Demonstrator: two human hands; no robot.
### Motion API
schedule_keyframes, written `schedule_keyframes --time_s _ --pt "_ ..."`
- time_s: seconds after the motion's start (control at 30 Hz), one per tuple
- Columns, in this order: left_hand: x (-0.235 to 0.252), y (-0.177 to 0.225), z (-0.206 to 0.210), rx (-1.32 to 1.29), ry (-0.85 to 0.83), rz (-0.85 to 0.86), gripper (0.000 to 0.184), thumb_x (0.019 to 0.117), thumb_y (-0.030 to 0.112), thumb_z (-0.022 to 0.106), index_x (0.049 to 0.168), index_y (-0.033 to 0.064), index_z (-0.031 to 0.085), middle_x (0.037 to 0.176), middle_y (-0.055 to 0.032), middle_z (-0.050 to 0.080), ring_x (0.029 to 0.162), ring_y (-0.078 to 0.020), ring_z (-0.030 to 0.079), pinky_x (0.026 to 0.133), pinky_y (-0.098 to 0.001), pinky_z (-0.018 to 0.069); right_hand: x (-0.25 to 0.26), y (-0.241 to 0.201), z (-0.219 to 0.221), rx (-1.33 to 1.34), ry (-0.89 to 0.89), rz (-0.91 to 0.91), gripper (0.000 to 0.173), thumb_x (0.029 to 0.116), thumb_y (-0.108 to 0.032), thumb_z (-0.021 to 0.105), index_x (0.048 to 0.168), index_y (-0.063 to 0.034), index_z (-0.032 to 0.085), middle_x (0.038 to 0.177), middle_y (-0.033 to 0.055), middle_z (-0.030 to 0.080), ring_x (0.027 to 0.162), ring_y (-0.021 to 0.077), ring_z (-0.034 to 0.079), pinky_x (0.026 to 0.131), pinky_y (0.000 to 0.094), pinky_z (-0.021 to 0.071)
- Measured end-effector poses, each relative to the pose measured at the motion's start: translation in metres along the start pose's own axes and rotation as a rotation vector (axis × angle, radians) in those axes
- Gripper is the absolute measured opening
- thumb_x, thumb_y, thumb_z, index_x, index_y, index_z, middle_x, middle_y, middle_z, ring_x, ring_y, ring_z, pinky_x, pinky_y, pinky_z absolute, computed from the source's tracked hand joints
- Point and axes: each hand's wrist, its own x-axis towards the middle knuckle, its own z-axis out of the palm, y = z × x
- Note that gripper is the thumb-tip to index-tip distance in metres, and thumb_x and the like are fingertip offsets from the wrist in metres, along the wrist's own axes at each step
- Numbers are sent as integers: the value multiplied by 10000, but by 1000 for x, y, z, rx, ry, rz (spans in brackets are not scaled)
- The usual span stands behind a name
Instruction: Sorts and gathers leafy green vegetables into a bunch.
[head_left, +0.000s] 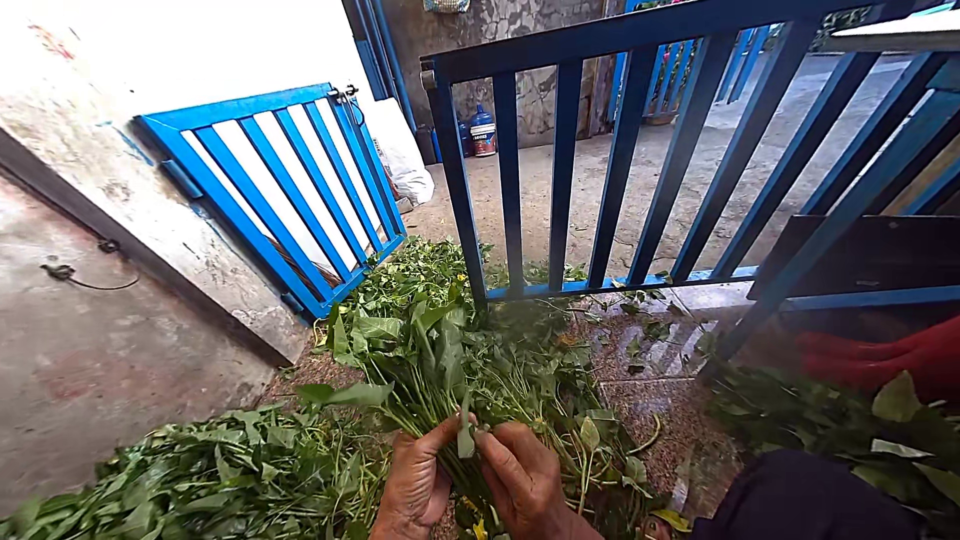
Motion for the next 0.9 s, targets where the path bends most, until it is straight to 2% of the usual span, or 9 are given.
schedule_keyframes --time_s 0.17,0.23,0.27,0.33,0.43,0.53,0.6,0.73,0.9 --pt "16 18 -11 100 150 132 116 975 -64 591 1076 -118 610 851 -231 705 647 -275 694 607 -406 624 -40 13 -22 -59 -154 -112 107 1003 -115 602 1085 -112 670 945 55 663 826 165 665 711 286 598" --pt "21 34 -20 119 215 201 119 959 -88 600 1075 -114 610 848 -227 715 651 -271 703 608 -390 626 -65 16 -45 -177 -500 32 88 961 -64 623 994 -90 700 904 88 675 809 232 686 662 342 607" --pt "23 40 -24 129 217 220 127 949 -102 605 1075 -118 610 850 -233 719 658 -278 711 615 -390 629 -68 15 -56 -230 -768 194 123 924 -34 632 1010 -46 718 966 161 689 898 334 706 682 442 622" --pt "20 47 -29 146 186 226 144 931 -126 610 1075 -125 607 863 -248 720 676 -291 720 632 -398 634 -57 19 -65 -239 -1117 516 319 912 -23 630 1226 -3 684 1238 262 627 1183 470 600 857 599 569" --pt "15 43 -25 168 87 207 151 901 -153 615 1051 -132 618 874 -265 721 678 -302 719 636 -403 633 -30 14 -60 -118 -685 423 238 885 -65 616 1097 -43 722 1121 165 692 1087 341 674 860 485 598" --pt "13 33 -19 171 -43 153 172 888 -146 625 1060 -142 611 896 -283 719 703 -316 727 667 -419 639 14 -5 -37 88 -412 386 317 1019 -349 574 1123 -83 710 1093 87 700 1073 223 664 902 414 574" --pt "12 25 -17 160 -108 131 201 878 -144 634 1076 -144 596 912 -288 715 738 -326 729 702 -434 639 33 -16 -21 67 -419 403 415 1013 -464 570 1113 -89 718 1078 87 696 1057 235 658 885 430 569" --pt "13 20 -13 123 -42 170 167 902 -137 619 1067 -146 596 890 -287 710 717 -324 724 676 -433 637 16 -18 1 -196 -412 248 307 995 -280 486 802 -102 644 870 81 644 869 262 664 686 419 560" --pt "16 49 -25 94 186 304 125 959 -112 572 1082 -105 595 841 -209 725 671 -259 725 626 -380 639 -69 10 -47 -289 -460 65 223 964 -207 531 795 -99 628 859 85 674 878 258 687 816 439 571"
